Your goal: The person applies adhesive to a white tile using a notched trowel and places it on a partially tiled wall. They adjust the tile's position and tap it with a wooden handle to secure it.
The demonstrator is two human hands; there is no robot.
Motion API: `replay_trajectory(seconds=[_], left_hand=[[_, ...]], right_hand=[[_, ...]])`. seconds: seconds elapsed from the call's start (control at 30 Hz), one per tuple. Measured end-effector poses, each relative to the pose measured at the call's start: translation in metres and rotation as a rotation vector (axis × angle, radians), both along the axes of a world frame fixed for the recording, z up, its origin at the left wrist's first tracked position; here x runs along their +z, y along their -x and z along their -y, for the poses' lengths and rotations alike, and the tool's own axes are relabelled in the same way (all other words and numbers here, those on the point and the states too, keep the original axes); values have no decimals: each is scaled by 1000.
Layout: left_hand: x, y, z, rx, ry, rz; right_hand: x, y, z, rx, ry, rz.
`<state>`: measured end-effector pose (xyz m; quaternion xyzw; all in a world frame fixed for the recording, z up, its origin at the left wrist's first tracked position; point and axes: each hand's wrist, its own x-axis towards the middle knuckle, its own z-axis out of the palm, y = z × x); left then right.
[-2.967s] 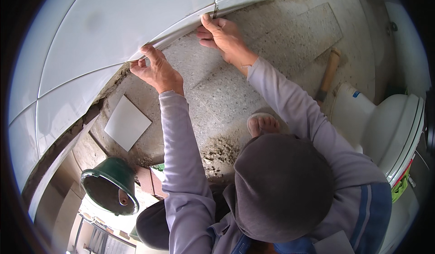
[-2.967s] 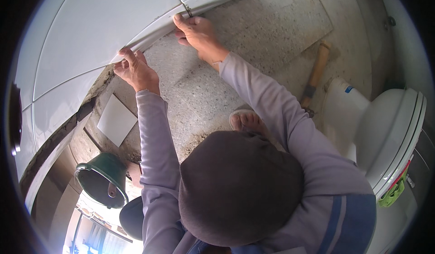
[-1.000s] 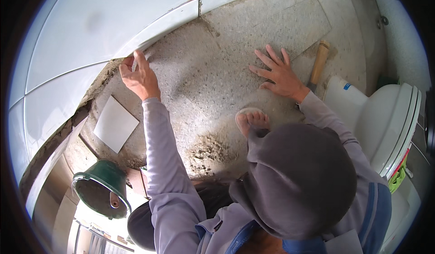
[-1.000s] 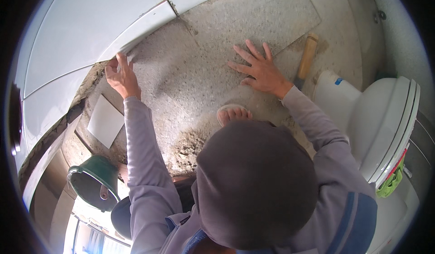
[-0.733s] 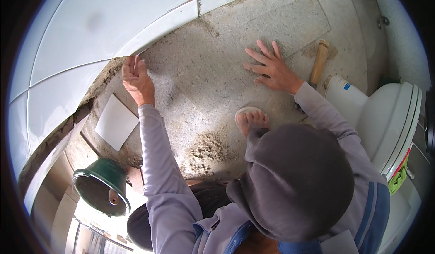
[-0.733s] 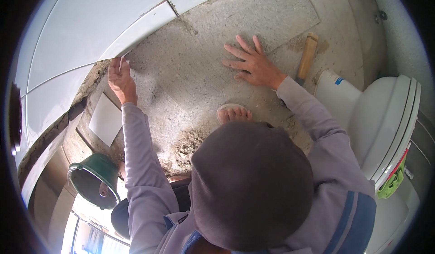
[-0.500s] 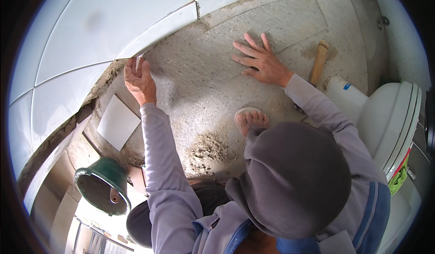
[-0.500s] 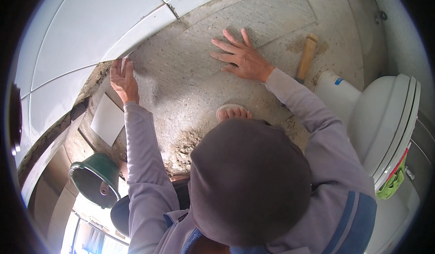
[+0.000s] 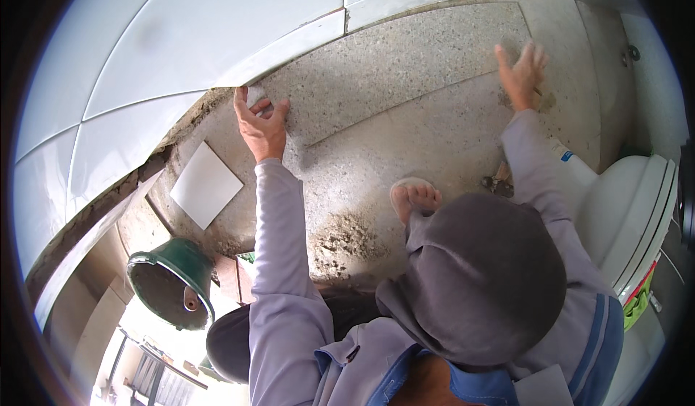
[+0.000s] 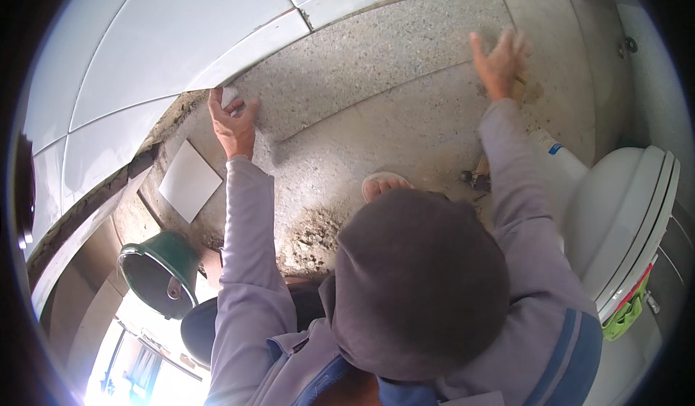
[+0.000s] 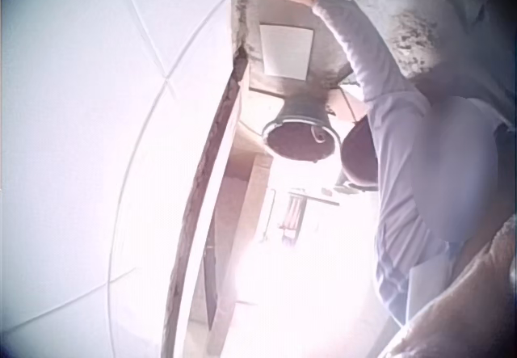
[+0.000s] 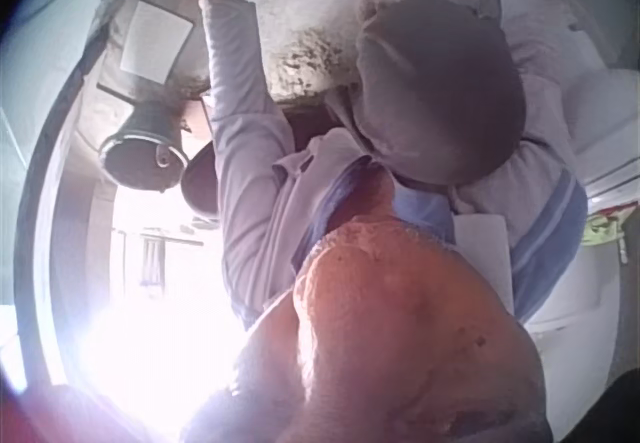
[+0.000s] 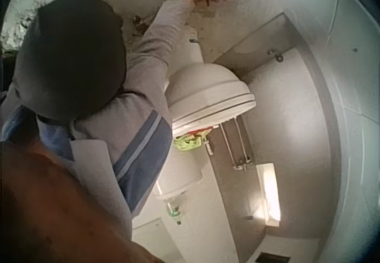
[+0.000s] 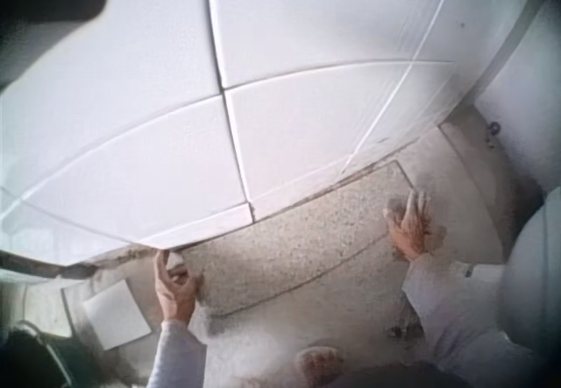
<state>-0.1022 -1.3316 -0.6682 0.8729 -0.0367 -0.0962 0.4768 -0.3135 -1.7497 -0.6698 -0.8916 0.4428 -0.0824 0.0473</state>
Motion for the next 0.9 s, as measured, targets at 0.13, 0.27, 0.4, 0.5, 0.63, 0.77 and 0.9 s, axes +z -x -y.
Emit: replay_trajectory(seconds=[0.13, 0.27, 0.4, 0.5, 0.63, 0.77, 0.9], left_hand=[[-1, 2, 4, 26, -56, -18], [-2, -1, 5, 21, -12, 29], [-3, 0, -4, -8, 73, -28], [-6, -2, -6, -20, 118, -71], [-8, -2, -6, -14, 145, -61], [-9, -4, -8, 10, 117, -56], [-10, -7, -10, 55, 122, -43]], right_hand=[[-31, 4, 39, -65, -325, 159], [-37, -3, 46, -96, -210, 48], [-29, -12, 61, -202, -191, 128], [-37, -18, 71, -191, -133, 142], [-54, -18, 73, -188, -52, 159], [-64, -19, 75, -234, -28, 165], [-67, -25, 80, -151, 36, 131]])
